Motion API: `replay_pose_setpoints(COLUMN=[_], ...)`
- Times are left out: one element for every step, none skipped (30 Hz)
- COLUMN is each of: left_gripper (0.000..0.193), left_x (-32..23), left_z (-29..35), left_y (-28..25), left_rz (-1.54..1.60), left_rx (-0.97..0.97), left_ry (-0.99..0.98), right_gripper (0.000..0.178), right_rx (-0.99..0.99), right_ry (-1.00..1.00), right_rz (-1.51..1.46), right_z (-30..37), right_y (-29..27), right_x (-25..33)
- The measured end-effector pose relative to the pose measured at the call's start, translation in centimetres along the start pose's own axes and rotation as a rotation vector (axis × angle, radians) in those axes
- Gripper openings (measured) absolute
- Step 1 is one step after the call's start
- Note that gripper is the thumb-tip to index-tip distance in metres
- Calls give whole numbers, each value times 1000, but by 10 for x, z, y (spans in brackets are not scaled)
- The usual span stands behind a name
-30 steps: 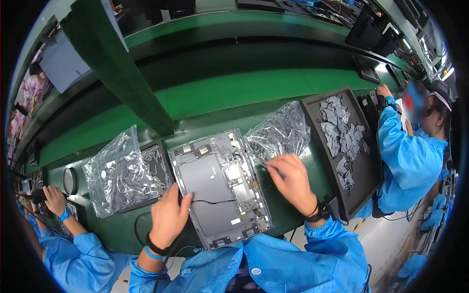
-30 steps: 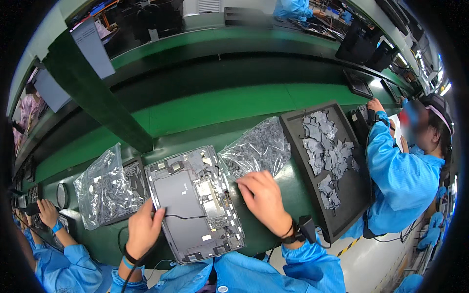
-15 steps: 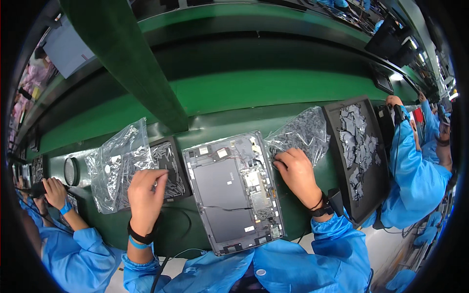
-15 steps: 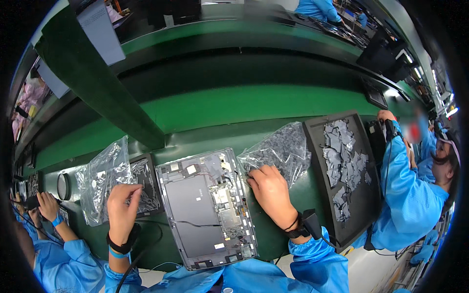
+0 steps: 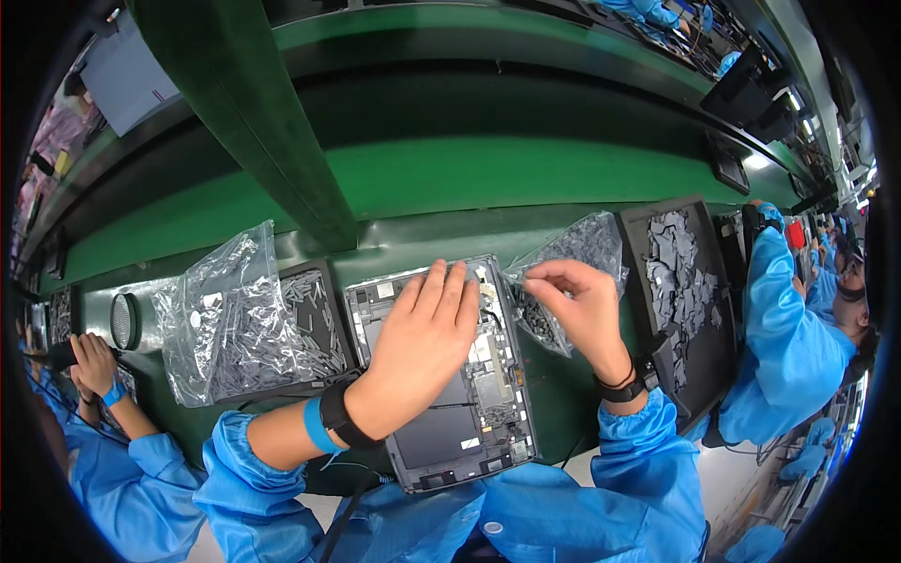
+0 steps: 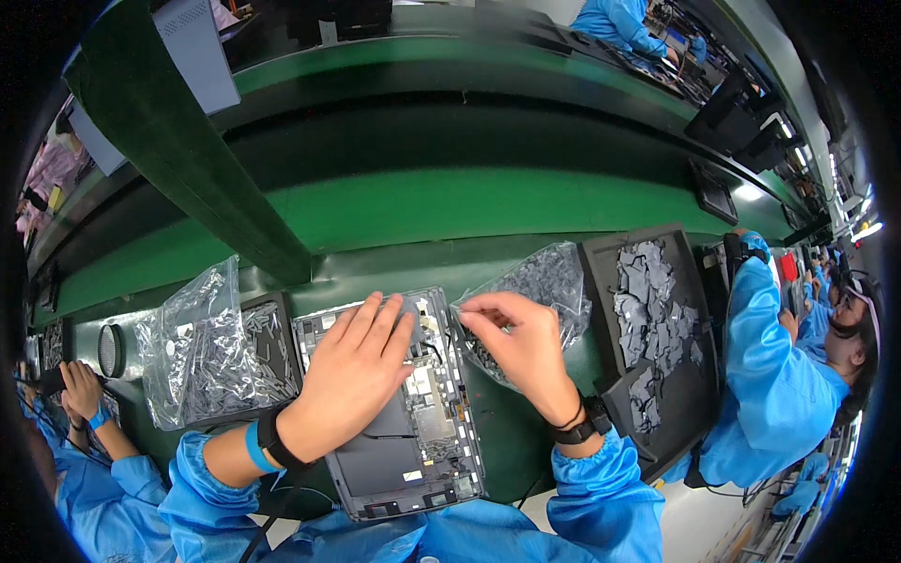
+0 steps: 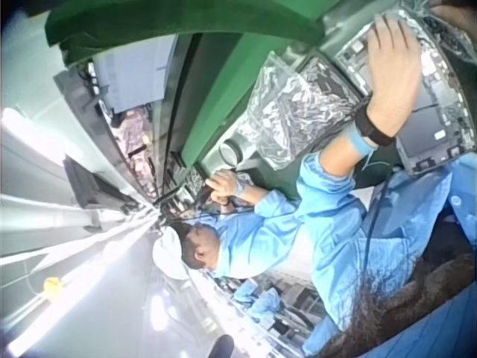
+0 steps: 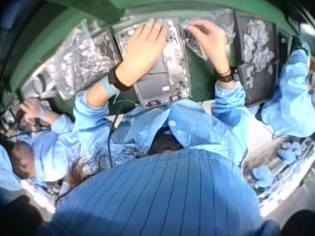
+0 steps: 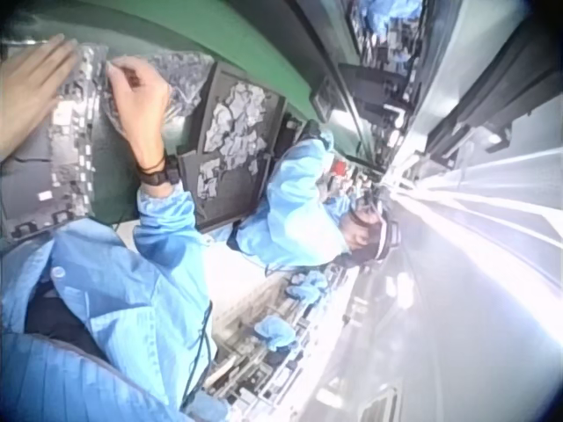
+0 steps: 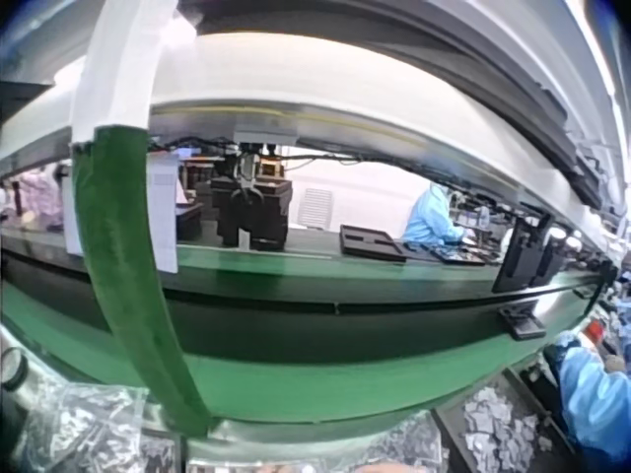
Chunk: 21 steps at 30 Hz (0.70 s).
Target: The recorder is assembling internal components of a mobile device or tablet on a manufacturing assembly line.
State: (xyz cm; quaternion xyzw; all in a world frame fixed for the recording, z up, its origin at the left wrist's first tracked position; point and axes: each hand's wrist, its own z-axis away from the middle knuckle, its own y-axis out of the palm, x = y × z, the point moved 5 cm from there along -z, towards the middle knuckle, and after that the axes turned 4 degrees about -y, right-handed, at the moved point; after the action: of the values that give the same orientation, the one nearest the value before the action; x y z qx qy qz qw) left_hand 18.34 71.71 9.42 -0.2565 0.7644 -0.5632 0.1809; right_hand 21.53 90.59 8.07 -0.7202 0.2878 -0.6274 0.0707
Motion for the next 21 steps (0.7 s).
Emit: replay_pose_setpoints(left_gripper=[53,50,48,48,42,37,30,22,18,13,11,11,11,11,12,12,13,14,15,15,16], left_x=[0,1,3,7,16,26,39,52,65,77,87,92,97,99,99,98,97,97,97,98,100], left_z=[3,8,17,29,42,56,69,82,94,104,112,116,120,124,125,125,121,118,116,116,117], left_y=[-8,-20,-33,-45,-55,-58,-59,-60,-56,-49,-41,-31,-23,-17,-12,-10,-6,-4,-3,-2,-1], left_rz=[-2,107,211,210,235,258,266,269,249,228,226,227,229,226,234,234,229,224,241,243,263], left_rx=[0,35,75,77,110,145,120,97,66,34,15,16,-35,-90,-135,-141,-152,-163,-170,-172,-160], left_ry=[-3,-17,-35,-35,-94,-155,-210,-271,-336,-398,-443,-449,-467,-484,-491,-493,-472,-451,-457,-461,-479], right_gripper=[14,13,11,11,10,9,9,9,9,10,10,10,11,11,13,14,14,15,17,17,18], right_rx=[32,58,73,73,116,161,136,136,150,164,171,133,94,96,104,111,113,87,61,64,71], right_ry=[7,18,45,46,-39,-125,-144,-144,-148,-151,-156,-89,-22,-27,-11,4,3,45,86,85,78], right_rz=[-63,-121,-102,-104,25,151,140,135,173,212,212,179,148,149,122,95,103,49,-6,-2,55], right_z=[-5,-11,-17,-21,-26,-29,-29,-29,-29,-30,-30,-29,-29,-27,-26,-25,-25,-24,-24,-23,-23], right_y=[7,13,19,22,24,28,31,33,35,37,40,40,40,41,41,40,39,35,33,33,32], right_x=[-2,-3,4,4,9,13,9,7,6,6,8,7,5,6,5,4,2,-3,-5,-3,1])
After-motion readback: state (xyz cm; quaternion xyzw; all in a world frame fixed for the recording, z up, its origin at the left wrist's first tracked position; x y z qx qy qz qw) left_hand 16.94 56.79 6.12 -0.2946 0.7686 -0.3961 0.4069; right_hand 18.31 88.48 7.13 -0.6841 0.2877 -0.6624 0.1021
